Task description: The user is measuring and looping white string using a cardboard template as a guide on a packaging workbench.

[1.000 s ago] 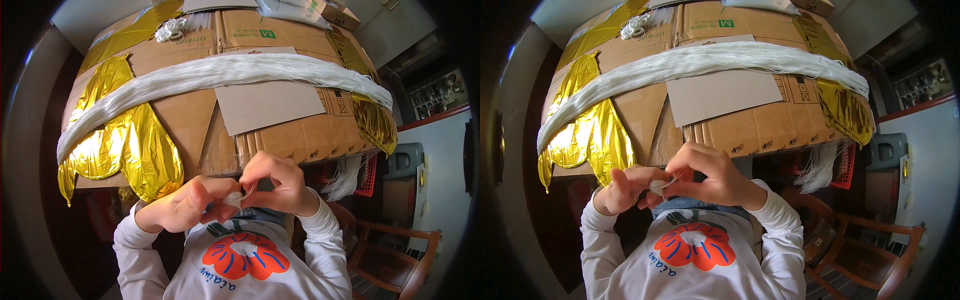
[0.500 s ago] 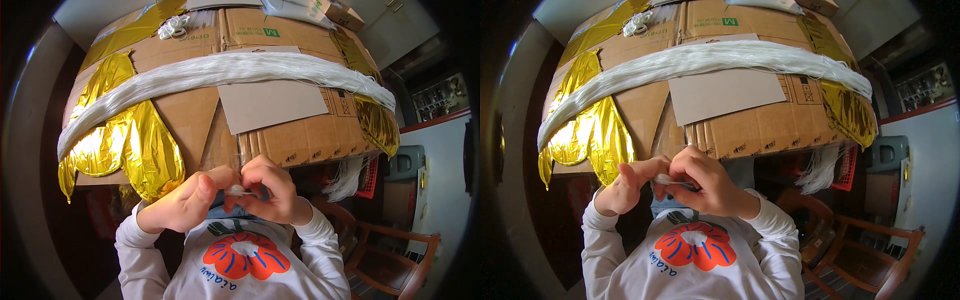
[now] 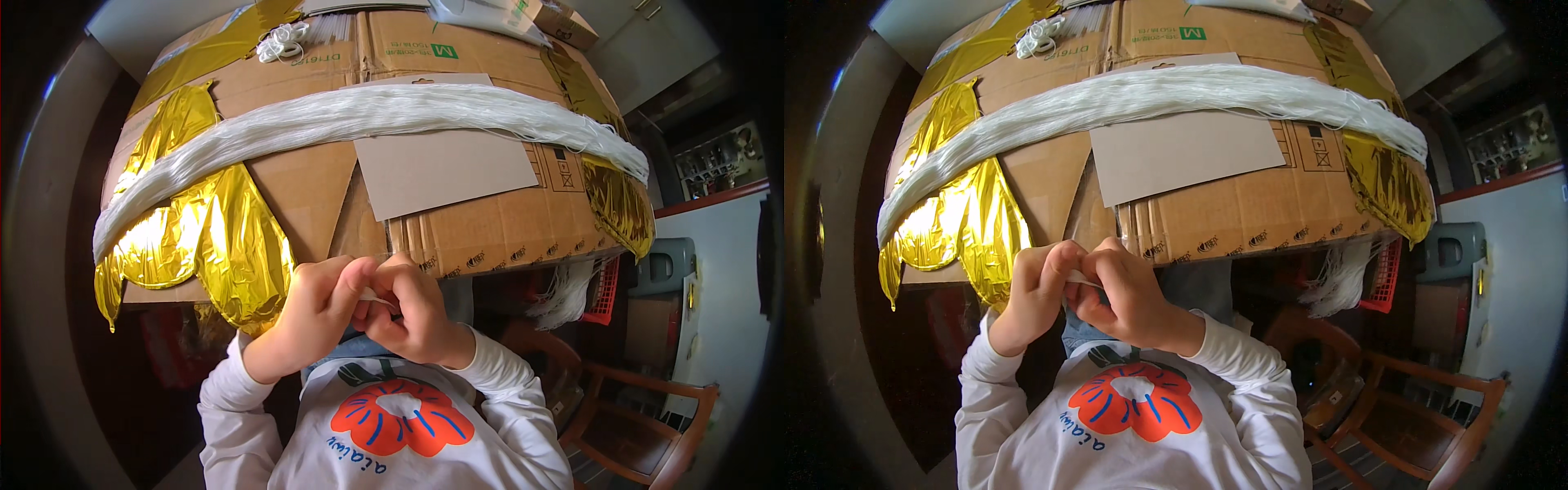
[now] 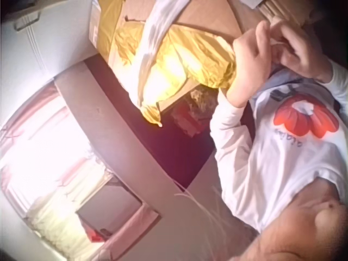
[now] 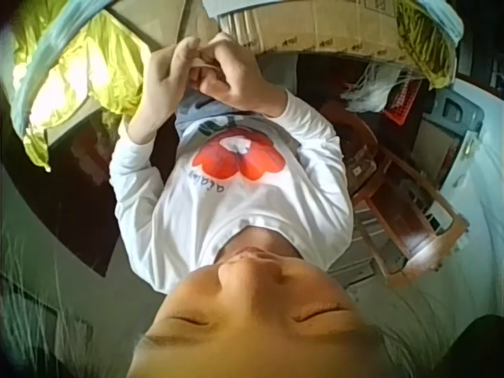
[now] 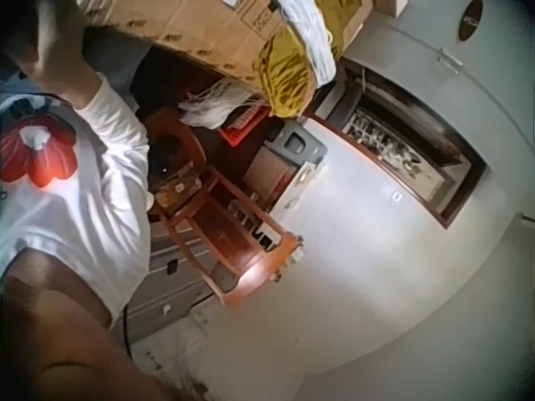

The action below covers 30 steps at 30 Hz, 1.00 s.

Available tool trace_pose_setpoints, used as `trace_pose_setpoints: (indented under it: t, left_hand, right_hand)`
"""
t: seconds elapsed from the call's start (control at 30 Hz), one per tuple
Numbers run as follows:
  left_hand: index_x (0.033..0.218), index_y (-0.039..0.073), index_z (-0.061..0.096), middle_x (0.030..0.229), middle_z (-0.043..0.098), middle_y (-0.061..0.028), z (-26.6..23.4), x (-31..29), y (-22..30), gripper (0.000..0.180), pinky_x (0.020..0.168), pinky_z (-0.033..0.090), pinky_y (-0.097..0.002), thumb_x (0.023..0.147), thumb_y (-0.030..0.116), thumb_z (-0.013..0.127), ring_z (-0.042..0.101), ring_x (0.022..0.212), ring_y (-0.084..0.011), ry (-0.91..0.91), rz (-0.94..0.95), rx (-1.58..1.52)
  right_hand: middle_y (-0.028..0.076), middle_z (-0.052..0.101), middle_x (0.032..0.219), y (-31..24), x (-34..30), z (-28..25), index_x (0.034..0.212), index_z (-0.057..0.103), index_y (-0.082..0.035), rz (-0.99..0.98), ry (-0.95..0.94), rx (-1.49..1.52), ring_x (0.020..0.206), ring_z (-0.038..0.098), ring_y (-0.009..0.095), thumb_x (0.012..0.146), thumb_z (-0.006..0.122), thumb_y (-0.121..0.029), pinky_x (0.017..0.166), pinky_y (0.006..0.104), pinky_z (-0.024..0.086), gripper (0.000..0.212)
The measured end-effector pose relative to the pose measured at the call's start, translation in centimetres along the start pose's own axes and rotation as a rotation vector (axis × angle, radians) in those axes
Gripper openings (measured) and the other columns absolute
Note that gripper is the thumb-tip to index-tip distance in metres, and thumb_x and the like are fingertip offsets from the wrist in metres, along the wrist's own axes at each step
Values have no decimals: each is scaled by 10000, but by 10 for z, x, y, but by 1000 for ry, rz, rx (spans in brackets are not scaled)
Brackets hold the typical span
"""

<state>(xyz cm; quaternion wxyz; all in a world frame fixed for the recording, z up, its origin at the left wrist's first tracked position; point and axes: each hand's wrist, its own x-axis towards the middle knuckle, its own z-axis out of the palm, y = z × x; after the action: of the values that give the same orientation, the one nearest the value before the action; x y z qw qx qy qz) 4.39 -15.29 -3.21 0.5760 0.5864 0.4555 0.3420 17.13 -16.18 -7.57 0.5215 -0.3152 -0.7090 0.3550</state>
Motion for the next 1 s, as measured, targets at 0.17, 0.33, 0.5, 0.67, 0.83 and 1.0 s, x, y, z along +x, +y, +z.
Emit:
trace_pose_setpoints:
  t: [0.17,0.33,0.5,0.67,0.83,1.0]
  left_hand:
    - [582,-11,507,423,422,1,9,2,-12,357,329,267,-172,831,196,357,374,358,-44,306,288,205]
    - [658,-27,511,466,466,-31,5,-3,-1,302,378,350,-203,829,179,370,460,419,-87,76,132,-15]
    - [814,-50,471,642,504,-82,4,-11,-10,479,524,390,-232,830,383,267,483,588,-110,-183,177,-80]
    - [911,-57,458,870,502,-100,-3,-16,-7,523,705,383,-268,830,411,237,467,802,-135,-385,-193,-493]
    - [871,-64,520,812,544,-84,-11,-10,-1,294,685,422,-213,819,205,413,518,770,-125,-437,-401,-528]
    - [792,-57,551,721,560,-68,-6,-15,0,222,627,425,-206,788,151,474,513,697,-99,-420,-318,-428]
  right_hand:
    - [89,412,660,0,7,3,782,407,-24,15,-7,-6,533,433,213,640,514,-27,456,297,357,177]
    - [53,383,656,6,8,-10,785,386,-37,108,-179,380,516,419,138,656,517,-35,437,255,329,185]
    - [22,347,625,-2,3,-15,665,349,-56,122,-159,245,482,327,80,564,655,-40,416,217,284,323]
    - [3,341,582,-4,-6,-15,620,356,-57,126,-64,278,487,309,63,585,633,-27,419,203,255,281]
    - [-25,337,525,-10,-16,-6,598,354,-60,381,-30,510,472,301,35,596,592,-24,398,192,247,241]
    - [-24,336,538,-10,-23,-4,605,356,-57,313,-44,500,470,294,34,592,583,-16,405,195,247,231]
